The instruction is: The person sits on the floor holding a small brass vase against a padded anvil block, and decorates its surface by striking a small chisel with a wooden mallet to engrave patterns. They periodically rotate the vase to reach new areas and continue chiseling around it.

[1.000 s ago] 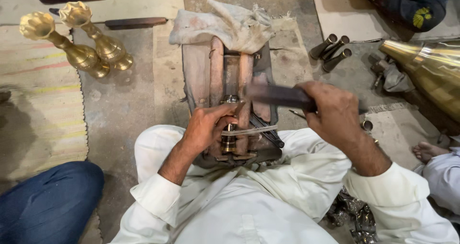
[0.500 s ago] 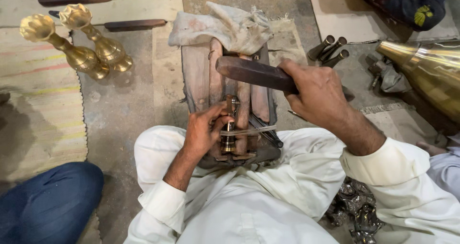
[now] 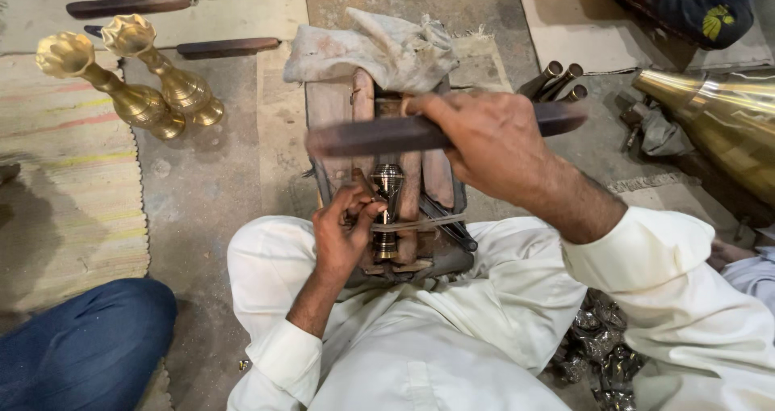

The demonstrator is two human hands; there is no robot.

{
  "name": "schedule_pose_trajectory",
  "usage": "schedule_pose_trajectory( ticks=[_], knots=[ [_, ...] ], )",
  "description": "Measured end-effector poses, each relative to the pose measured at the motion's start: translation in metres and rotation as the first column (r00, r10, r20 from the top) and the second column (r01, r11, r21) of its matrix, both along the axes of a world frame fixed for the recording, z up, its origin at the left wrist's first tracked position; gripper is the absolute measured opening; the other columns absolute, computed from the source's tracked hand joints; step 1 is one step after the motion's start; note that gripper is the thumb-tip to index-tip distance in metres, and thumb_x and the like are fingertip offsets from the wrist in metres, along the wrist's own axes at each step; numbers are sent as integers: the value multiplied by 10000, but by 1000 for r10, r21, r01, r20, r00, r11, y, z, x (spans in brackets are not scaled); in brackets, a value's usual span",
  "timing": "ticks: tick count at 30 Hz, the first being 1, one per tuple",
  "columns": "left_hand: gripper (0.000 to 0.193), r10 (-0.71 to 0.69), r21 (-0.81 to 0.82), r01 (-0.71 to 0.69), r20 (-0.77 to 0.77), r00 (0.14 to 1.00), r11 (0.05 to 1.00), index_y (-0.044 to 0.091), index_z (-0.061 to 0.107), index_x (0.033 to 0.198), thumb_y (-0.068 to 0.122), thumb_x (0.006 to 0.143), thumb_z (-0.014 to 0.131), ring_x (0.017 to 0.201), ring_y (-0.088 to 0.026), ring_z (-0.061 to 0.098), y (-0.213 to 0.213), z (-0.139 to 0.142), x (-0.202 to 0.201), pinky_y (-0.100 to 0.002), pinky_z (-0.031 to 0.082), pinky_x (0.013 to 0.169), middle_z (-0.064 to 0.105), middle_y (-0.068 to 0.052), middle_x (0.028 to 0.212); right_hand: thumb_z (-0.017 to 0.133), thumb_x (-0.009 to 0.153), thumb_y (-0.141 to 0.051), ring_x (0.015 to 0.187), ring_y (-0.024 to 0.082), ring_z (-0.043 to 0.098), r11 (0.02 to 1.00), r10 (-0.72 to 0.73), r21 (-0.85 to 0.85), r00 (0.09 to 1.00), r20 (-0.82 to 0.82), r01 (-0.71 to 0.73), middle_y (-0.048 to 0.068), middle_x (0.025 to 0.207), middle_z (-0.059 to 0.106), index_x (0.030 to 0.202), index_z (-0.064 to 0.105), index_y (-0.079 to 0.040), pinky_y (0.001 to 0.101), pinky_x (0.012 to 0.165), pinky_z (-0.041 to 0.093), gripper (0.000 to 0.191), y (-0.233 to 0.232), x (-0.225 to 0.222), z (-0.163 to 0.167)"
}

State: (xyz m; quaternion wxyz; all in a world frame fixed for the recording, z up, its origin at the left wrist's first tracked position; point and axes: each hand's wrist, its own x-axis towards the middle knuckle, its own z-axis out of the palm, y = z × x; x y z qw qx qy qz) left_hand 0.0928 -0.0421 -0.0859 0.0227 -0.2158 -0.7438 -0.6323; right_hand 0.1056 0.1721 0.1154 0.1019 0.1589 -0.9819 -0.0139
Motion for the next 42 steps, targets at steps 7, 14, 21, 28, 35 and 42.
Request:
schedule_pose_trajectory(
  ticks=[7,14,21,28,35,42],
  knots=[
    [327,29,28,-32,99,995,999,-1,671,1113,78,852,851,723,-92,686,0,3,3,-262,565,676,781,-89,869,662,841,-16,727,293,726,1000,13,-8,1000,22,-13,95,809,723,1152,651,-108,438,614,538,324,-6,-10,7],
    [314,-6,76,-5,142,990,997,-4,666,1108,70,859,842,737,-70,697,-1,-2,2,-237,572,663,777,-70,865,685,825,-54,779,309,735,983,-45,182,995,94,27,95,781,719,1094,654,-134,447,607,544,282,-1,-5,7],
    [260,60,221,-98,172,983,970,1,649,1064,70,892,832,771,-52,705,0,-3,4,-223,575,684,748,-56,869,740,806,-103,799,347,706,977,-83,-185,990,111,103,123,824,711,1187,632,-107,483,692,528,397,12,2,9],
    [281,93,81,-94,25,995,992,-7,612,1029,103,900,836,767,-77,723,7,2,7,-235,585,690,754,-77,865,744,734,-76,828,286,727,997,24,-69,995,98,-17,83,879,733,1119,653,-104,442,686,548,397,21,13,-10],
    [266,112,98,-108,-28,993,989,1,574,1020,101,939,806,789,-112,744,10,4,13,-265,608,681,752,-91,910,768,820,-86,872,264,727,987,84,-128,989,-125,-101,98,959,729,1156,668,-88,407,759,562,350,28,23,-16],
    [206,49,-125,-80,-233,971,989,39,668,1048,137,929,803,745,-235,776,7,19,13,-339,590,621,771,-120,882,747,813,-86,822,251,723,982,121,163,980,-160,-95,70,924,727,1134,718,-150,393,715,551,328,26,30,-2]
  ],
)
